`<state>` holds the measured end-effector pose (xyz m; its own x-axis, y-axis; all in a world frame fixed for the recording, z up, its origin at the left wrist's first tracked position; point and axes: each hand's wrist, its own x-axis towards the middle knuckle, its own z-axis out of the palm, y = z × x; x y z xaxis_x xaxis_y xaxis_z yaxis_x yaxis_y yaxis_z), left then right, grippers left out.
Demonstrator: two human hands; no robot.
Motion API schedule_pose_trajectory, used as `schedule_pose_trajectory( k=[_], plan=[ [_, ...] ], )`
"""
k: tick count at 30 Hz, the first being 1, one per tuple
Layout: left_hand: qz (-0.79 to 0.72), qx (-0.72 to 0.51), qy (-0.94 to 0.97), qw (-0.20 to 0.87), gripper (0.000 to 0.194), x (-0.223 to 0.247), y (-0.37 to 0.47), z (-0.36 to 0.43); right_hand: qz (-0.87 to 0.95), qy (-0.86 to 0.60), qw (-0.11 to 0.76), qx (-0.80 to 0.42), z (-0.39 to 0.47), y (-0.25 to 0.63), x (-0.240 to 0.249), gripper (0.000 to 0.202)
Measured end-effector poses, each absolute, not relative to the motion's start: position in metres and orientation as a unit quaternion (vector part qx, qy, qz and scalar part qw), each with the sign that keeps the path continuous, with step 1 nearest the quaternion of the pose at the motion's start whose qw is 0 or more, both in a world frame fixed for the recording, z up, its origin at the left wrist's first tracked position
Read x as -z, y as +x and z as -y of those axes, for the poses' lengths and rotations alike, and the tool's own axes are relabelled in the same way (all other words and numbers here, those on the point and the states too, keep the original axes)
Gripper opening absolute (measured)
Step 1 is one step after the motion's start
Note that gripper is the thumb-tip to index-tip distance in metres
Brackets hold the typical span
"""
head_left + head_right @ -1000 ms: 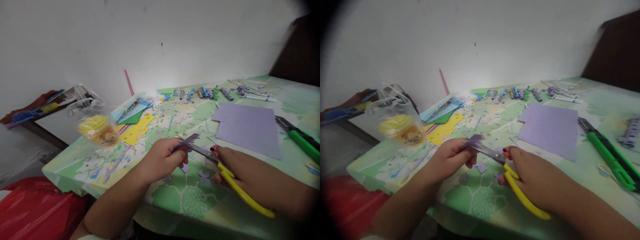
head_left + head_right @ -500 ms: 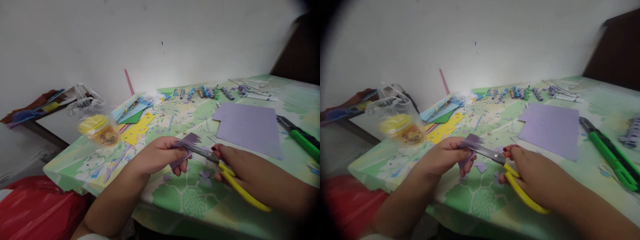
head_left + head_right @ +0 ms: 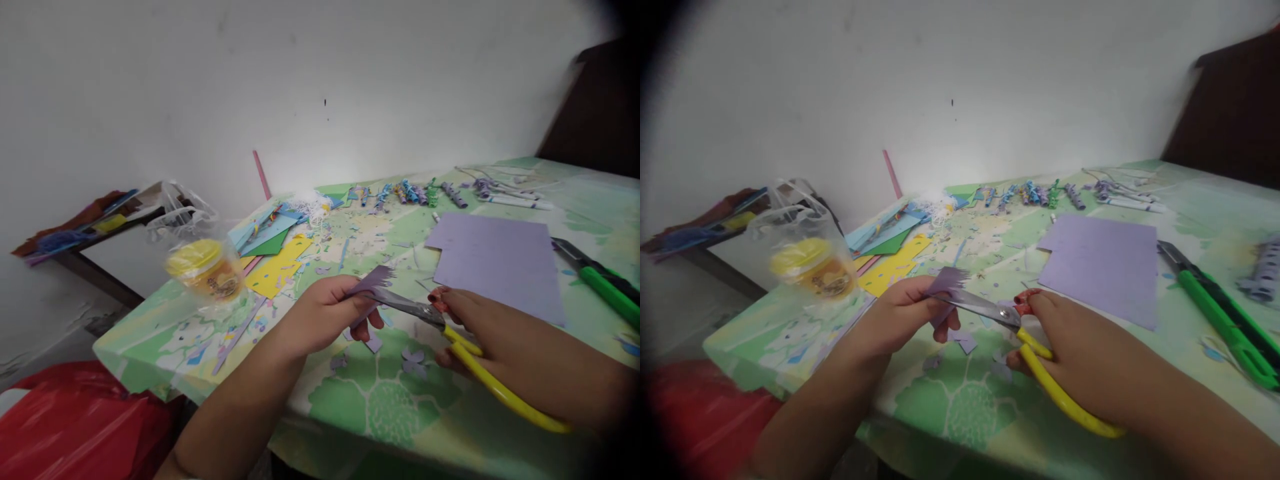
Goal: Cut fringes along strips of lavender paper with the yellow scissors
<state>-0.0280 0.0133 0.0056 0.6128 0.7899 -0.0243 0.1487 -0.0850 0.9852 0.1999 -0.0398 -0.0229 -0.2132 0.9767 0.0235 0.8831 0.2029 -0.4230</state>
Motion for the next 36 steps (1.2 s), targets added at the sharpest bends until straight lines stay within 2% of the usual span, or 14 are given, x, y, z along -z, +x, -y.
schedule_pose_trajectory(
  k=[9, 16, 25, 36],
  plan=[
    [-0.345, -0.267, 0.691, 0.576, 0.02, -0.007, -0.025, -0.012, 0.776, -0.594, 0.139, -0.16, 0.04, 0.198, 0.03, 0.03],
    [-0.344, -0.262, 0.692, 0.578, 0.022, -0.005, -0.026, -0.013, 0.78, -0.589, 0.122, -0.171, 0.037, 0.198, 0.03, 0.032],
    [-0.338, -0.254, 0.651, 0.631, 0.022, -0.005, -0.028, -0.015, 0.78, -0.591, 0.106, -0.176, 0.036, 0.203, 0.035, 0.034],
    [-0.248, -0.212, 0.546, 0.771, 0.032, 0.006, -0.033, -0.022, 0.769, -0.607, 0.111, -0.168, 0.037, 0.2, 0.024, 0.037]
  ],
)
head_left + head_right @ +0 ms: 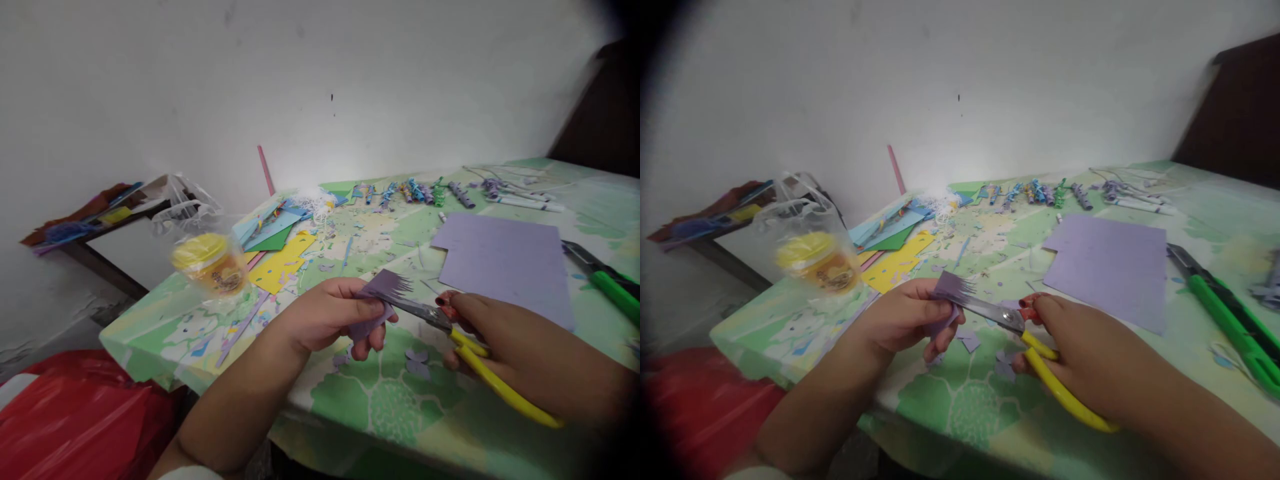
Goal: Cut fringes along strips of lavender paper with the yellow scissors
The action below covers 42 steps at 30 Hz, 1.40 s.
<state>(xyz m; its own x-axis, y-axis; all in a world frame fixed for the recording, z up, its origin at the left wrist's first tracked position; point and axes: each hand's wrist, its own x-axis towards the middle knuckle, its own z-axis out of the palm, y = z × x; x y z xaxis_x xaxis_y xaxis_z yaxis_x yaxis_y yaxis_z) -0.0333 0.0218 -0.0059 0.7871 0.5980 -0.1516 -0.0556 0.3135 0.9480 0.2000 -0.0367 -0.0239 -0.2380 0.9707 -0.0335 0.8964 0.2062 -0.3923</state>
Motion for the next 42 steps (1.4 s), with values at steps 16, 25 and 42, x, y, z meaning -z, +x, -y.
schedule_pose_trajectory(
  k=[16, 25, 42],
  plan=[
    [-0.315, -0.3, 0.623, 0.65, 0.024, 0.004, -0.023, -0.019, 0.761, -0.61, 0.155, -0.158, 0.038, 0.201, 0.033, 0.04],
    [-0.37, -0.267, 0.662, 0.594, 0.02, -0.004, -0.022, -0.016, 0.768, -0.602, 0.13, -0.177, 0.039, 0.199, 0.031, 0.03],
    [-0.377, -0.267, 0.67, 0.582, 0.022, -0.006, -0.022, -0.013, 0.772, -0.59, 0.115, -0.209, 0.037, 0.195, 0.026, 0.027]
  ],
)
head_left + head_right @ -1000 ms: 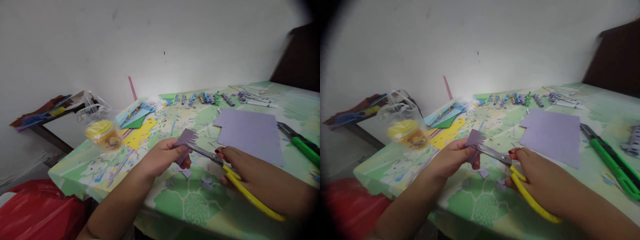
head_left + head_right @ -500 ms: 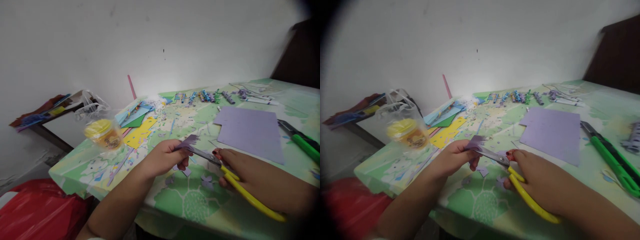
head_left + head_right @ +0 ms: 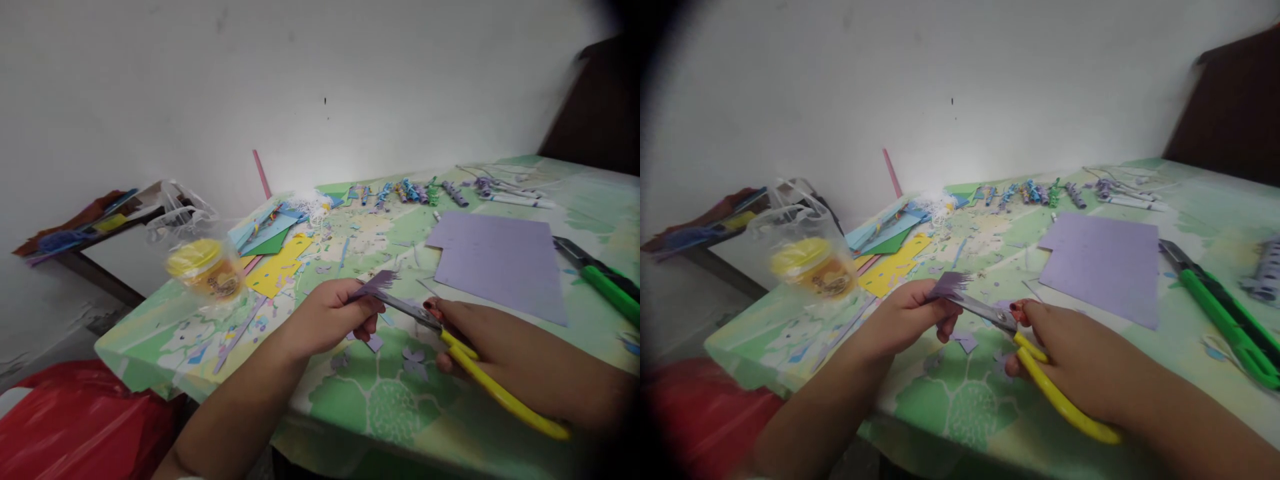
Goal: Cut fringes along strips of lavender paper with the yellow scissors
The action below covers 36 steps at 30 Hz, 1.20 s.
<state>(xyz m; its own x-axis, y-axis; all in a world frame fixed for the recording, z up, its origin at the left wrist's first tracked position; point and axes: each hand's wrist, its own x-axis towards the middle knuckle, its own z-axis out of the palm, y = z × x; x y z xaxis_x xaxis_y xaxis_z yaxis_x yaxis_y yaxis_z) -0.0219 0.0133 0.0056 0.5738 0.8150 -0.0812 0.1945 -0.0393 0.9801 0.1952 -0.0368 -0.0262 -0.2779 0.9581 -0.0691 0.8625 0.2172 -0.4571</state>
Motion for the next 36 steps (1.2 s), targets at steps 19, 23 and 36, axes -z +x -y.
schedule_pose_trajectory(
  k=[19, 23, 36],
  plan=[
    [-0.311, -0.274, 0.602, 0.682, 0.019, 0.004, -0.028, -0.02, 0.761, -0.604, 0.166, -0.167, 0.037, 0.204, 0.029, 0.053],
    [-0.329, -0.291, 0.624, 0.646, 0.01, 0.0, -0.025, -0.018, 0.759, -0.606, 0.14, -0.191, 0.037, 0.202, 0.028, 0.054],
    [-0.344, -0.266, 0.641, 0.632, 0.019, -0.001, -0.023, -0.016, 0.773, -0.587, 0.145, -0.192, 0.037, 0.199, 0.033, 0.038]
  ],
)
